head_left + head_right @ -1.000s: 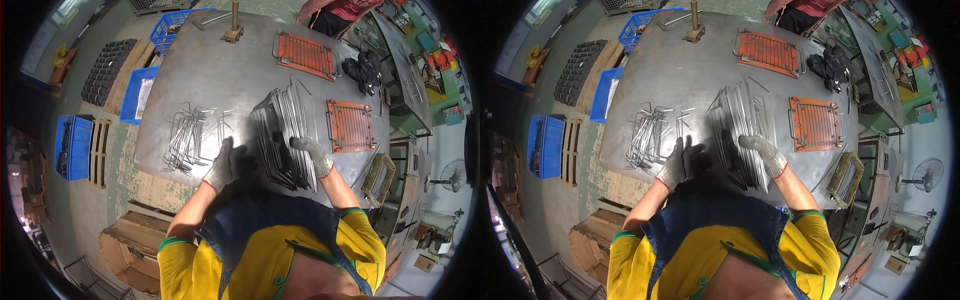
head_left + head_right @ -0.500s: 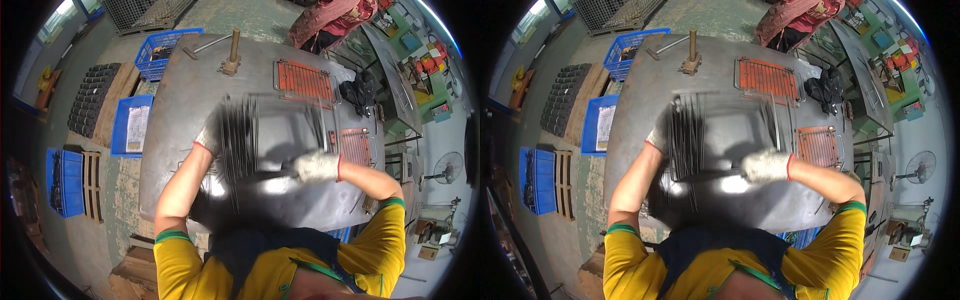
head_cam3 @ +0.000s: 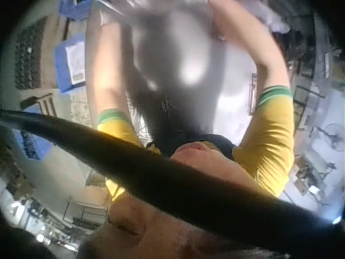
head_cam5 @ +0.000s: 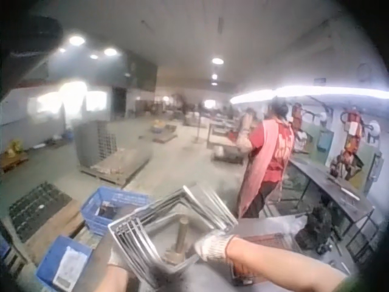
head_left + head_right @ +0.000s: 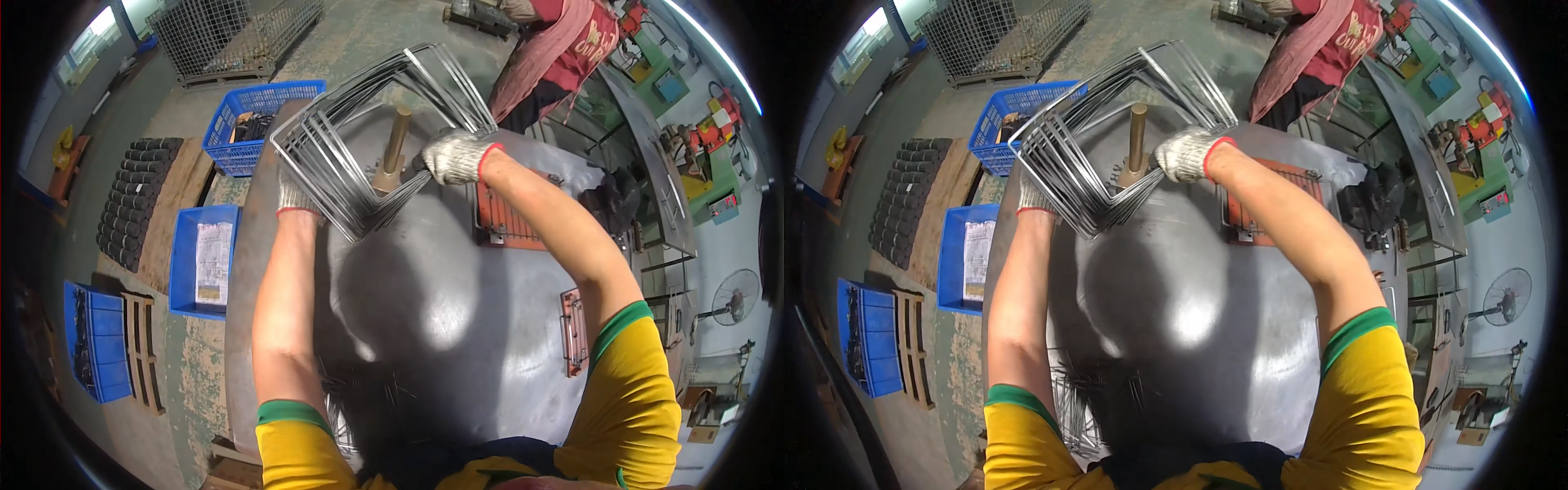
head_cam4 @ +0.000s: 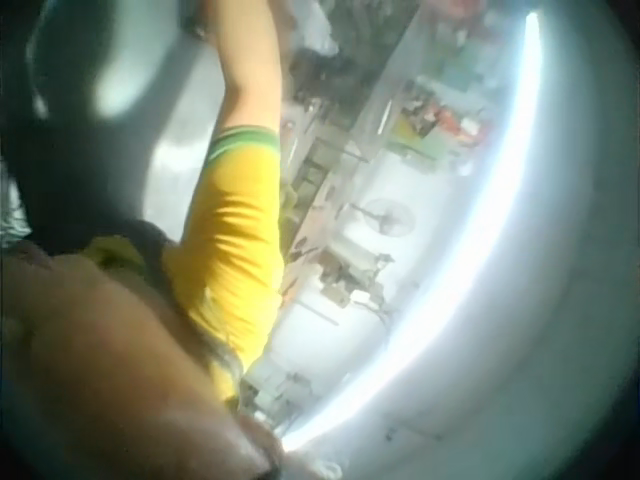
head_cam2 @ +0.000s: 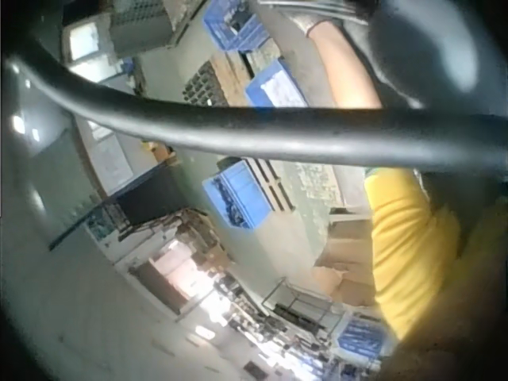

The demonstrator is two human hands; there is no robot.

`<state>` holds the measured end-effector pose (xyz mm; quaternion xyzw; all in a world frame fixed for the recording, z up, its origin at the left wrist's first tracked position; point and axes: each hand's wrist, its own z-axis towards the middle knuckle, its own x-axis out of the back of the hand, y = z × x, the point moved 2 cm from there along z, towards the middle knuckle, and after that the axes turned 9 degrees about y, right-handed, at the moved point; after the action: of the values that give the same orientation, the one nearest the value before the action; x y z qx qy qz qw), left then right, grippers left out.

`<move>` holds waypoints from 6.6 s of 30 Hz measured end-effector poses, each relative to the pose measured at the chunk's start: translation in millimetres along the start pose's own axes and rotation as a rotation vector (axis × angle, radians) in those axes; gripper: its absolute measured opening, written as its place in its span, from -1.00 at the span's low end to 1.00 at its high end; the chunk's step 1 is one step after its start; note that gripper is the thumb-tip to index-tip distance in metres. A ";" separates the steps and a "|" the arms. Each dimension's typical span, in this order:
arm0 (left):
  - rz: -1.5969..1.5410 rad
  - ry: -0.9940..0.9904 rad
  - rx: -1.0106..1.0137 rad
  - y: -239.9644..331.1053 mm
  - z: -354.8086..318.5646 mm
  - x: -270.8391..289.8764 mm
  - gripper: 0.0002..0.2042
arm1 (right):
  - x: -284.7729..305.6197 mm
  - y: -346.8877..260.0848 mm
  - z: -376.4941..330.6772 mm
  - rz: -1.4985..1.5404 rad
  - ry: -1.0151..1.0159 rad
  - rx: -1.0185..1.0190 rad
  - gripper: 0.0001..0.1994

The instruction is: The person repeatedly picks up stacks of rectangular metal wire frames from a cardboard box and places them onto a metal workbench. They handle the frames by hand, organizing them into piles on the table surface.

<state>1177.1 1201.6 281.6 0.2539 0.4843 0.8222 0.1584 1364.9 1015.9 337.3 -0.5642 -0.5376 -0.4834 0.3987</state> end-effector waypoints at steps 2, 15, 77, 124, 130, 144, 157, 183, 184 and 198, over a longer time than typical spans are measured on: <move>-0.186 -0.019 0.194 -42.6 -12.4 -6.6 -0.78 | -35.2 2.2 26.1 -0.014 -0.052 0.042 -0.84; 0.026 0.143 0.771 -79.2 -48.5 82.9 -0.69 | -134.8 5.1 19.2 -0.076 0.269 0.257 -0.85; -0.516 2.278 1.250 231.7 -1259.6 457.6 -0.69 | -154.3 -1109.4 -332.9 0.222 -0.640 1.223 -0.65; 0.108 -0.200 1.442 10.4 -1394.4 665.0 -0.64 | -306.1 -1362.4 -336.9 0.258 0.039 1.412 -0.73; 0.144 0.245 1.361 145.5 -1341.1 686.6 -0.65 | -296.7 -1354.1 -339.0 0.268 0.087 1.394 -0.74; 0.176 0.761 1.339 258.1 -1246.6 637.7 -0.65 | -209.1 -1324.6 -468.2 1.469 -1.736 -0.554 -0.22; -1.105 2.234 0.948 283.8 -1312.6 547.4 -0.70 | -158.6 -1351.7 -505.5 1.254 -2.104 -0.038 -0.55; -1.576 1.234 -0.314 352.9 -1248.2 709.4 -0.55 | -184.5 -1299.7 -504.5 1.679 -1.940 -0.111 -0.79; -1.567 1.208 -0.300 359.0 -1239.9 702.9 -0.60 | -195.2 -1300.3 -502.4 1.530 -1.971 -0.054 -0.72; -0.751 1.883 0.946 375.9 -1295.3 603.3 -0.74 | -232.8 -1251.5 -463.6 0.740 -0.483 1.169 -0.61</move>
<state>-63.1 399.2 249.7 -0.5975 0.7209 0.3193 -0.1459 79.7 645.1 122.6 -0.4947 -0.5549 0.1863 0.6423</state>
